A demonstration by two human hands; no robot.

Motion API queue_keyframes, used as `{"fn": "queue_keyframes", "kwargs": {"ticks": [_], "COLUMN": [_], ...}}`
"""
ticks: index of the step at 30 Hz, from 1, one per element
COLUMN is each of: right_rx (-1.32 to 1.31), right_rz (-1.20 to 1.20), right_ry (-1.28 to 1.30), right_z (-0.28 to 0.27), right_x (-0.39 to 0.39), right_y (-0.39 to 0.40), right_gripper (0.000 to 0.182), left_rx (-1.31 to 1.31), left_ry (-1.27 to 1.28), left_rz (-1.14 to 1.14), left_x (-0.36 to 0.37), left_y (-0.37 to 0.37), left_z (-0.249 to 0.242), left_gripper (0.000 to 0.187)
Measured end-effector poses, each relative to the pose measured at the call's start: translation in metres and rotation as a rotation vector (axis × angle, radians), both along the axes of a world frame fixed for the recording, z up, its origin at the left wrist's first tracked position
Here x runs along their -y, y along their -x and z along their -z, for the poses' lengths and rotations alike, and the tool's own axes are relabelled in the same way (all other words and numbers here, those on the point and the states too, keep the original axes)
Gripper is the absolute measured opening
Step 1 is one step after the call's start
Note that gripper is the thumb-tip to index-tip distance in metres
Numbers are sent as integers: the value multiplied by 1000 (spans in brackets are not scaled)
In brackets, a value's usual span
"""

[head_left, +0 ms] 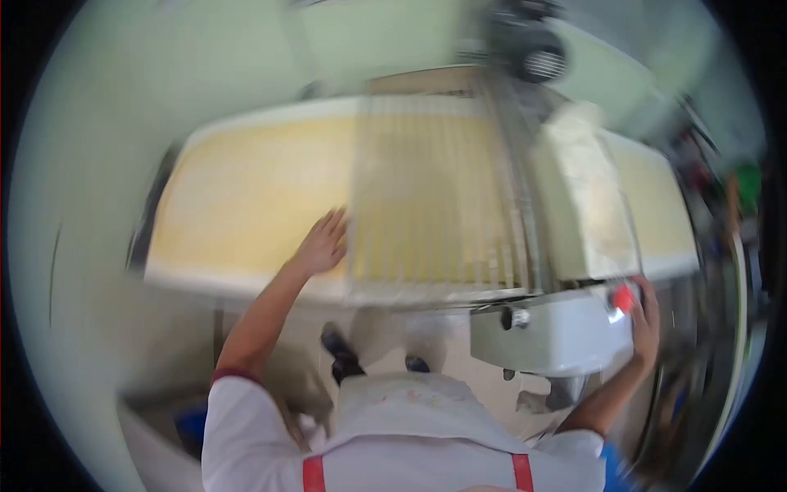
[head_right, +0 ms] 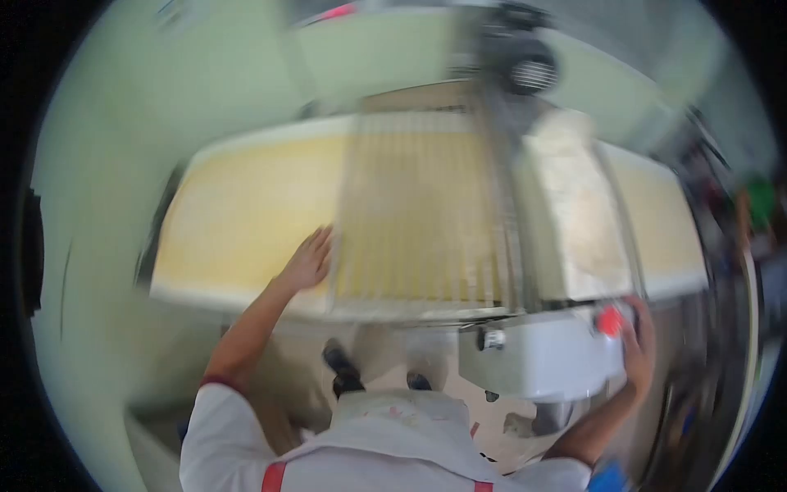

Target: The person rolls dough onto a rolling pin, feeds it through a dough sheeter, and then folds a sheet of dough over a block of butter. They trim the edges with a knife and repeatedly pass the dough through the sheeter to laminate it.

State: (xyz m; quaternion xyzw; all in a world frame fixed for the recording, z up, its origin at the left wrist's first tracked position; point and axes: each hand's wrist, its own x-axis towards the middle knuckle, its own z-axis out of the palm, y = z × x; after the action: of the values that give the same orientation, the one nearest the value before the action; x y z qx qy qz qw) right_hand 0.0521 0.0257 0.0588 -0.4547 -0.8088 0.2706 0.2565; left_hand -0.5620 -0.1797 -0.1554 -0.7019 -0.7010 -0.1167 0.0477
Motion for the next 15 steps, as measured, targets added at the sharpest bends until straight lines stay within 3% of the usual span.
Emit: {"fn": "queue_keyframes", "kwargs": {"ticks": [2, 3, 5, 9, 15], "right_rx": [211, 299, 424, 438, 337], "right_rz": [234, 474, 512, 713, 655], "right_ry": [-108, -124, -258, -191, -182], "right_z": [7, -8, -16, -20, -10], "right_x": [17, 40, 49, 48, 34], "right_y": [11, 49, 75, 90, 78], "right_gripper": [48, 51, 50, 37, 35], "left_rx": [62, 22, -38, -49, -13], "left_ry": [243, 208, 190, 141, 184], "left_rz": [81, 136, 120, -56, -284], "left_x": [-50, -81, -132, -195, -166], "left_y": [-10, 5, 40, 135, 311], "left_z": [-36, -18, 1, -7, -17], "left_gripper": [62, 65, 68, 63, 54]}}
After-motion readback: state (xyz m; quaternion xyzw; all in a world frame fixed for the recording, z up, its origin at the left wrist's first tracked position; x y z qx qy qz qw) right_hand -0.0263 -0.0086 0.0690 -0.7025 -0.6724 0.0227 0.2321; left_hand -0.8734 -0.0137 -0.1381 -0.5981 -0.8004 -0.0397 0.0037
